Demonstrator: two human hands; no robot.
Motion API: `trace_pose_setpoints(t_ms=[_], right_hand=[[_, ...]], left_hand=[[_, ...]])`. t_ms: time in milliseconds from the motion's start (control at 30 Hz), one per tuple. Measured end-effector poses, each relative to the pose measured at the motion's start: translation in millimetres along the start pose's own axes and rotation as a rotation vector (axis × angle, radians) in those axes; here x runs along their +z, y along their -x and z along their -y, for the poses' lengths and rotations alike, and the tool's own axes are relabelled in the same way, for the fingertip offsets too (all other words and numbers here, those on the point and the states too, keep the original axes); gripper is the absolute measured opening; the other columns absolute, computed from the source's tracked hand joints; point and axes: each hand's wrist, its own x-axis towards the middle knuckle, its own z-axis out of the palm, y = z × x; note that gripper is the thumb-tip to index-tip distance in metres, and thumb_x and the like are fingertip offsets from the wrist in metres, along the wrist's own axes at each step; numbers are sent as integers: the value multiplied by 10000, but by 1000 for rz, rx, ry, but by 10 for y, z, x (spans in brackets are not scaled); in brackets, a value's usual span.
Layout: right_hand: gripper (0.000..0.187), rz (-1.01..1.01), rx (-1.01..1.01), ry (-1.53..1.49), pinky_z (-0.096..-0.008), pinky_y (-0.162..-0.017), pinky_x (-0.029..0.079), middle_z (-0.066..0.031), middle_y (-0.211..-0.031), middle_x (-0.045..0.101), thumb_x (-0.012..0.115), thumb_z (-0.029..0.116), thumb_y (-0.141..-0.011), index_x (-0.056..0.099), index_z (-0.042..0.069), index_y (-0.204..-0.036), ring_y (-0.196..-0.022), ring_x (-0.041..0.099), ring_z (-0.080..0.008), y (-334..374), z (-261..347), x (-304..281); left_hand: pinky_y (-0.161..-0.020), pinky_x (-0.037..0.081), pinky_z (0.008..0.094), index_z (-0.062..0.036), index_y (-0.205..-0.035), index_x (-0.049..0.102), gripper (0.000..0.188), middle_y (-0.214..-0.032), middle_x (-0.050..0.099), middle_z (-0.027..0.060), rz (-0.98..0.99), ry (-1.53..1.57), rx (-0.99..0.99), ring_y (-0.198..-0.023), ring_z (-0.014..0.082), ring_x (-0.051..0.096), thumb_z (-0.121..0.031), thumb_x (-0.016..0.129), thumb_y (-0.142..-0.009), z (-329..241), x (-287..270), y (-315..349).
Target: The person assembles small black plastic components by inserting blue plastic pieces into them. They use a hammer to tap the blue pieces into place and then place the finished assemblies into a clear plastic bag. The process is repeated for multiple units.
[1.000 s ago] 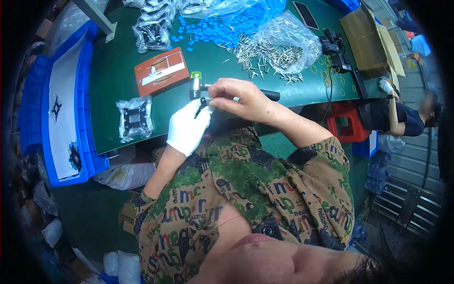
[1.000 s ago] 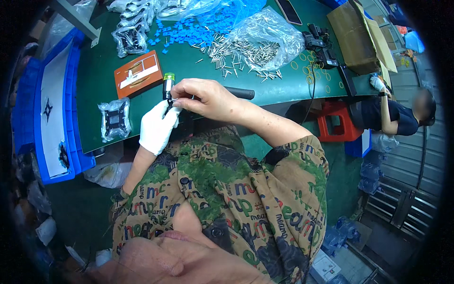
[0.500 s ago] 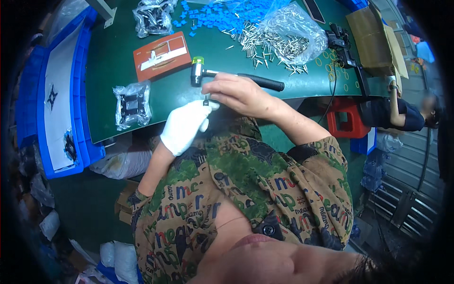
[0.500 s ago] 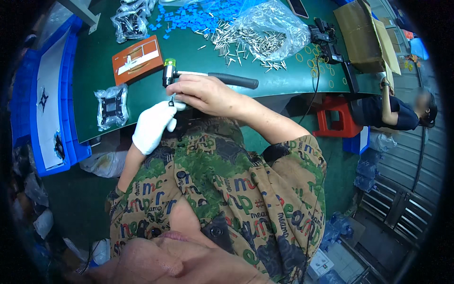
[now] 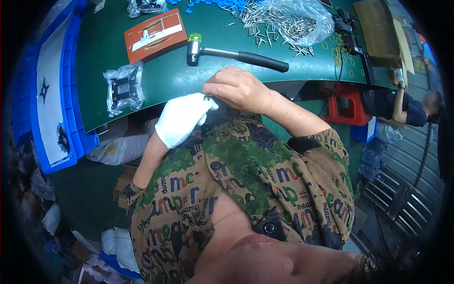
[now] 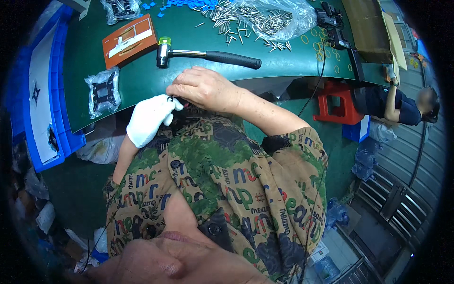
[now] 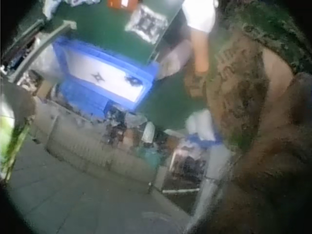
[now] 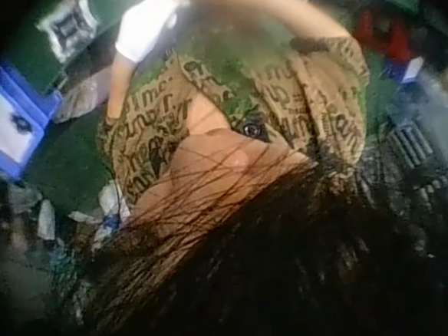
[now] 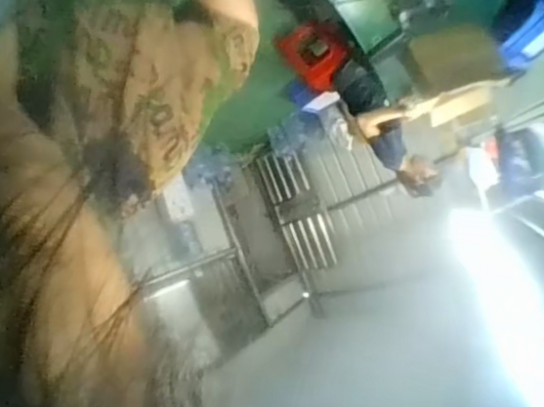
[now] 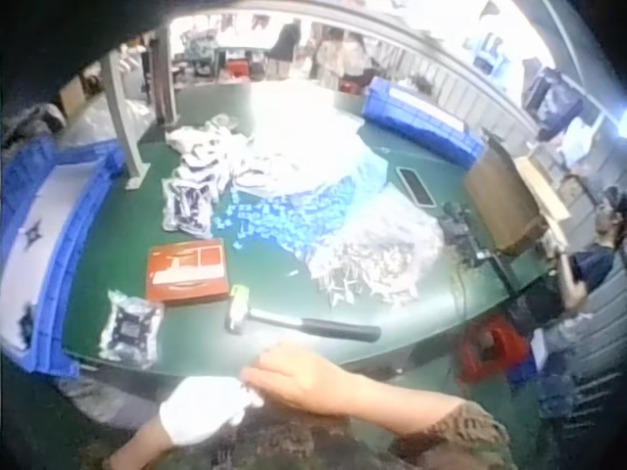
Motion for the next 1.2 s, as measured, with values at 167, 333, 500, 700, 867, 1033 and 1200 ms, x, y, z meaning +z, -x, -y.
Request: trace_pose_setpoints(t_ms=[167,333,500,700,867,1033,1200], right_hand=[[266,-108,34,28,-385,-702,543,-58,-891,645,690,63,-812,677,65,-1078,-809,659,-258,110,120,187],[259,-128,32,57,-376,-686,509,-49,-875,640,698,62,-811,681,75,-1069,-783,644,-234,90,138,221],[223,-94,12,357,-400,-700,512,-69,-899,662,704,99,-848,697,86,-1070,-810,660,-257,-248,-243,-362],[215,-30,323,405,-457,-802,554,-118,-1014,690,619,213,-981,732,105,-1129,-944,673,-354,-665,-1239,-604],[243,105,300,402,-477,-814,549,-119,-1003,687,623,272,-981,738,109,-1121,-967,674,-355,-1047,-1451,-270],[260,220,232,442,-471,-854,549,-127,-1032,672,638,283,-970,727,104,-1136,-995,665,-353,-1210,-1477,-102],[257,351,105,479,-459,-895,539,-110,-1059,654,634,260,-972,713,109,-1163,-1063,644,-325,-1137,-1538,-193]], left_hand=[[-589,410,240,-17,-1012,746,243,-727,616,-5,-40,8,117,-615,59,498,-217,610,-1029,154,98,64],[-566,393,246,-13,-970,745,224,-701,596,-7,-140,-180,282,-600,62,489,-196,625,-1014,335,115,46],[-556,377,244,-9,-959,745,224,-663,573,-5,-181,-103,200,-581,61,475,-190,622,-1011,291,50,21],[-558,380,247,-6,-966,745,263,-640,564,1,-121,30,70,-575,64,476,-221,605,-1023,119,27,-24],[-558,381,247,-6,-963,745,268,-636,565,0,-107,-56,168,-570,62,472,-218,595,-1029,202,2,-7],[-556,445,287,-37,-928,723,250,-660,591,34,-114,-52,106,-566,132,548,-203,563,-1024,124,-17,44],[-560,482,316,-59,-912,716,244,-654,602,55,-134,-181,217,-561,181,589,-203,552,-1022,184,-39,61]])
